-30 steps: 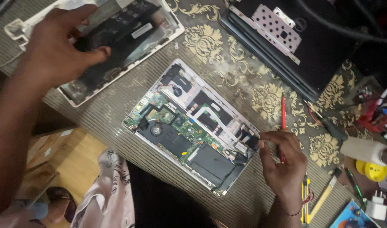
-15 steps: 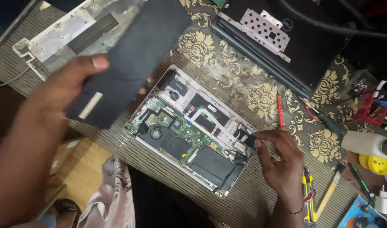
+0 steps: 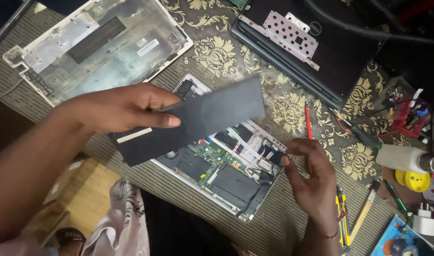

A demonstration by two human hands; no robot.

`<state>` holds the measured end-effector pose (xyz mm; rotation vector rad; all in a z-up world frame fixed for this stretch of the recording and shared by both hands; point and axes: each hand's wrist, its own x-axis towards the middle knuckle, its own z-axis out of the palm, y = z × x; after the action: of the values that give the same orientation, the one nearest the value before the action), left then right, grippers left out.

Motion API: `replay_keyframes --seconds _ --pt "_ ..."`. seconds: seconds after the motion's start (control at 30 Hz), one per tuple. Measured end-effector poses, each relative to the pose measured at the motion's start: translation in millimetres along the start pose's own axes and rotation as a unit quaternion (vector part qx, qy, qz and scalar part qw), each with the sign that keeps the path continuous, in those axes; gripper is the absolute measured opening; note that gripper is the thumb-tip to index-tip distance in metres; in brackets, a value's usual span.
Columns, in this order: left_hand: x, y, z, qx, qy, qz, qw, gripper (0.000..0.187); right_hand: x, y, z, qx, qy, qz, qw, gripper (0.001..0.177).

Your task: The person removes a laptop battery, then installs a new one. They use a red screwdriver to secure the battery in place by tightening screws along its edge.

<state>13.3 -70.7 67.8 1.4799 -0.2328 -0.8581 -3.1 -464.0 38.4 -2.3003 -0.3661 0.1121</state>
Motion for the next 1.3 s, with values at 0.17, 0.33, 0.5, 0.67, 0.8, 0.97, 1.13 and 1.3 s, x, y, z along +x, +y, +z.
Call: replay_keyframes --seconds 0.17,0.33,0.5,0.67,0.8,0.97,1.13,1.3 --pt "29 7 -3 0.095 -0.111 0.026 0.989 0.034 12 -11 0 0.205 -0.083 0.044 0.974 0.070" --pt "62 5 0 0.126 -0.192 0.025 0.973 0.027 26 -16 5 0.221 -0.115 0.140 0.958 0.075" --pt "83 13 -5 0.104 -0.219 0.030 0.970 0.046 23 27 24 0.430 -0.014 0.163 0.888 0.036" --pt "64 23 -25 0.234 0.056 0.081 0.967 0.025 24 41 25 0.440 0.050 0.150 0.884 0.037" --pt "28 25 -20 0.262 0.251 0.031 0.931 0.028 19 47 27 0.463 0.106 0.181 0.861 0.038" --pt "20 -11 -7 0.236 0.270 0.029 0.933 0.048 18 52 33 0.453 0.111 0.205 0.861 0.039" --pt "31 -35 -10 0.165 0.255 0.042 0.952 0.059 20 46 40 0.492 0.082 0.200 0.843 0.041" --pt "37 -38 -7 0.175 0.257 -0.011 0.951 0.065 17 35 36 0.341 0.078 0.273 0.896 0.041"
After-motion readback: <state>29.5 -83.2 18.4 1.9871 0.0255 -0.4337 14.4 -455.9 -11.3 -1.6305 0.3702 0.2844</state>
